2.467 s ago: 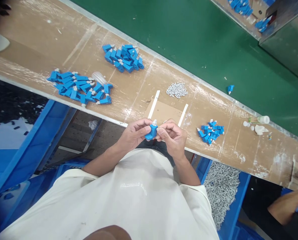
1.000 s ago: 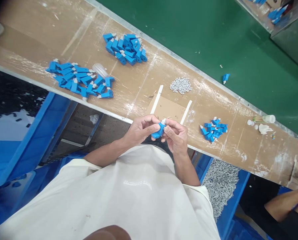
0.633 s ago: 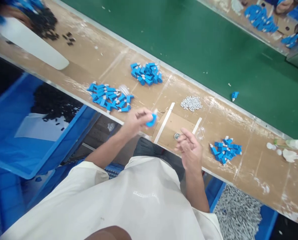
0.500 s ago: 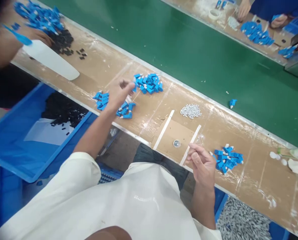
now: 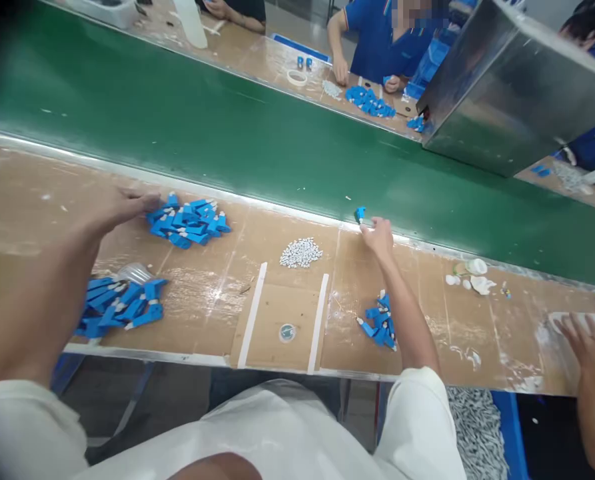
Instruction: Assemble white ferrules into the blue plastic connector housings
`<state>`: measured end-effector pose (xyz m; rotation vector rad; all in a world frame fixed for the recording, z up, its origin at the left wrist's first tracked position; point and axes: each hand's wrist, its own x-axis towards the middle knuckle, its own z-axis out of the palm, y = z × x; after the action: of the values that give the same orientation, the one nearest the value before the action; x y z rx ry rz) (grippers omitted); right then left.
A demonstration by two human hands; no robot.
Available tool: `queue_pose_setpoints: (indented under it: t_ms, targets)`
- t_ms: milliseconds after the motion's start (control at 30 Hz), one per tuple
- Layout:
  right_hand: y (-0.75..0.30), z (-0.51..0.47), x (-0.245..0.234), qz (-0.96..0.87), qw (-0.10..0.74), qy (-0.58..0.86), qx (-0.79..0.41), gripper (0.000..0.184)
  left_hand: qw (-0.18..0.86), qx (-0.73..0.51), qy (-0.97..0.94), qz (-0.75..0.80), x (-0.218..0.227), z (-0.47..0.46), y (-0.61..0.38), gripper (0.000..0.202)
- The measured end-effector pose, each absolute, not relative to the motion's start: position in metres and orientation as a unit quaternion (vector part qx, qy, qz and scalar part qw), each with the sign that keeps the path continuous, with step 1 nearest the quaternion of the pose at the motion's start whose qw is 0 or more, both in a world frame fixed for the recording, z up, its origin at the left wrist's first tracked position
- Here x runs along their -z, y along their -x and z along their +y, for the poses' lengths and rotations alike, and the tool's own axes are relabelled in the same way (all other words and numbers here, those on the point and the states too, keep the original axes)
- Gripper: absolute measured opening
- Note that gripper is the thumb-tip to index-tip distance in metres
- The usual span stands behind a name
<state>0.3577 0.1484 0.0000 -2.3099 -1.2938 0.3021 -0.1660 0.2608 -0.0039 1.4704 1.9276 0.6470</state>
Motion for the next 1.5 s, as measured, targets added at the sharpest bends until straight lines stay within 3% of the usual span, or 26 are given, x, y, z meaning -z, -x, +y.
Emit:
queue_pose_setpoints:
  t_ms: [100,167,300,400,467,600,700,800,900,1067,1267,1500]
  targets:
    - [-0.353,0.188,0.012,-0.468,0.196,0.855,-0.104,0.041,0.274,-0.168,-0.543,0.776,-0.003,0.259,0.169,0.029]
    - [-0.348,0.203,0.016,-0.469,0.197,0.854,-0.108,0.033,0.211,-0.139,-0.545,0.8,-0.014,0.253,0.171,0.029]
    - [-0.335,0.207,0.006,-0.495,0.238,0.83,-0.101,0.015,0.22,-0.27,-0.543,0.764,-0.039,0.225,0.16,0.026]
    - [-0.31,0.172,-0.016,-0.606,0.317,0.714,-0.151,0.02,0.328,-0.417,-0.518,0.671,-0.048,0.184,0.126,0.031]
    - [-0.284,0.127,-0.035,-0.693,0.322,0.602,-0.23,0.027,0.492,-0.433,-0.526,0.542,-0.046,0.149,0.092,0.041]
    - [-0.229,0.031,-0.069,-0.811,0.32,0.448,-0.199,0.018,0.763,-0.329,-0.454,0.323,-0.034,0.077,0.03,0.068]
    - [-0.206,-0.01,-0.077,-0.852,0.28,0.417,-0.149,0.021,0.822,-0.246,-0.441,0.265,-0.025,0.042,0.007,0.067]
    - [-0.202,-0.033,-0.07,-0.861,0.255,0.417,-0.139,0.026,0.82,-0.219,-0.458,0.264,-0.019,0.021,0.002,0.055]
    - [-0.209,-0.049,-0.053,-0.828,0.287,0.448,-0.175,0.03,0.841,-0.204,-0.418,0.276,-0.012,0.003,0.008,0.046]
    - [-0.235,-0.047,-0.004,-0.601,0.381,0.672,-0.206,0.038,0.891,-0.243,-0.235,0.302,0.011,-0.02,0.031,0.042]
    - [-0.251,-0.026,0.025,-0.505,0.33,0.754,-0.26,0.033,0.866,-0.339,-0.135,0.343,0.03,-0.021,0.049,0.036]
    - [-0.273,-0.047,0.023,-0.486,0.323,0.795,-0.168,0.027,0.84,-0.377,-0.092,0.38,0.046,-0.004,0.04,0.027]
